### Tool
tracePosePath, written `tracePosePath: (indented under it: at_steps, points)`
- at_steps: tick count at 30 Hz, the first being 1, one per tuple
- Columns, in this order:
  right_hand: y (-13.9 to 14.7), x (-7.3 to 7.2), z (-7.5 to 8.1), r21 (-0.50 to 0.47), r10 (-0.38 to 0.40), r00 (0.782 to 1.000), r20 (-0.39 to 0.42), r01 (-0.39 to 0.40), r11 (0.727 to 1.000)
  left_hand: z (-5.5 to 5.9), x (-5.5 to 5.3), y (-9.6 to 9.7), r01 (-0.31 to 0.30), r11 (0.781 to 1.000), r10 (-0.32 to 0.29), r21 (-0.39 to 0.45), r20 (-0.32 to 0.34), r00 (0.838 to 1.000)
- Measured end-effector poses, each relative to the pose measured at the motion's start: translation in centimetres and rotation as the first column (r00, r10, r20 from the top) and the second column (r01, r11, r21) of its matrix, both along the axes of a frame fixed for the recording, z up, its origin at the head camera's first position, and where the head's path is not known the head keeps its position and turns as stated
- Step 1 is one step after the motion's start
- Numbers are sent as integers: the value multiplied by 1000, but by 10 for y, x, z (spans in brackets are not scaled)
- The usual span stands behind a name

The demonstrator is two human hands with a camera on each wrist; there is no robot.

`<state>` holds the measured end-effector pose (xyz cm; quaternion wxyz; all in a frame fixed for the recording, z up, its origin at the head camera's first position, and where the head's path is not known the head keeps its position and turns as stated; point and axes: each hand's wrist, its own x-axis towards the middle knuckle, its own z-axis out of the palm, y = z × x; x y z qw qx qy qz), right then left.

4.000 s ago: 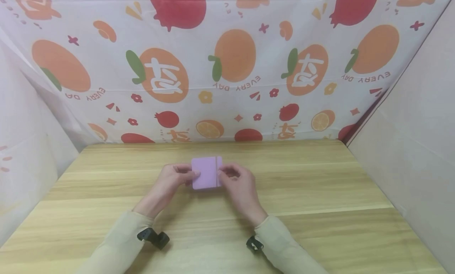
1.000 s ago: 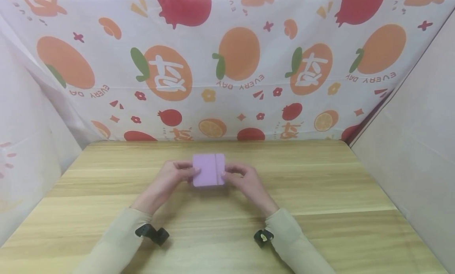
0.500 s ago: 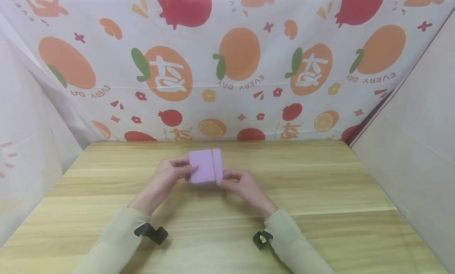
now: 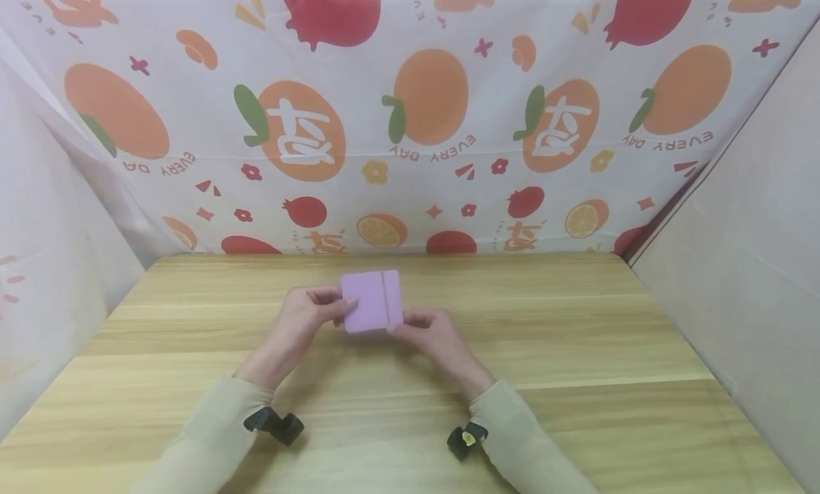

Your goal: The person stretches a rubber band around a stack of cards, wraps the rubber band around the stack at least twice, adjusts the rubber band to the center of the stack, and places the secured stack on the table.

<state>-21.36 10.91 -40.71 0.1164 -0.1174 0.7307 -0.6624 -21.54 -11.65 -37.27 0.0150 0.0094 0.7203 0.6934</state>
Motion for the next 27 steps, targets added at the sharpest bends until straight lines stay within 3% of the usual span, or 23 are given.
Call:
tracePosePath:
  at_steps: [8,14,18,23,27]
  points:
    - [-6,3,-3,-41,-37,996,78,40,998,0,3,5,-33,999,34,10,-14,999]
    - [-9,4,-6,-130,-29,990,135,47,990,-2,4,8,-50,999,50,14,-17,999]
    - [-12,5,-7,-151,-42,987,153,66,986,-5,0,7,-6,999,6,33,-11,1000]
    - [-15,6,-6,-151,-66,987,148,89,985,-5,-3,1,77,996,-79,48,52,996]
    - [-14,5,-5,-168,-43,989,142,67,984,-5,-4,0,84,993,-90,83,75,993]
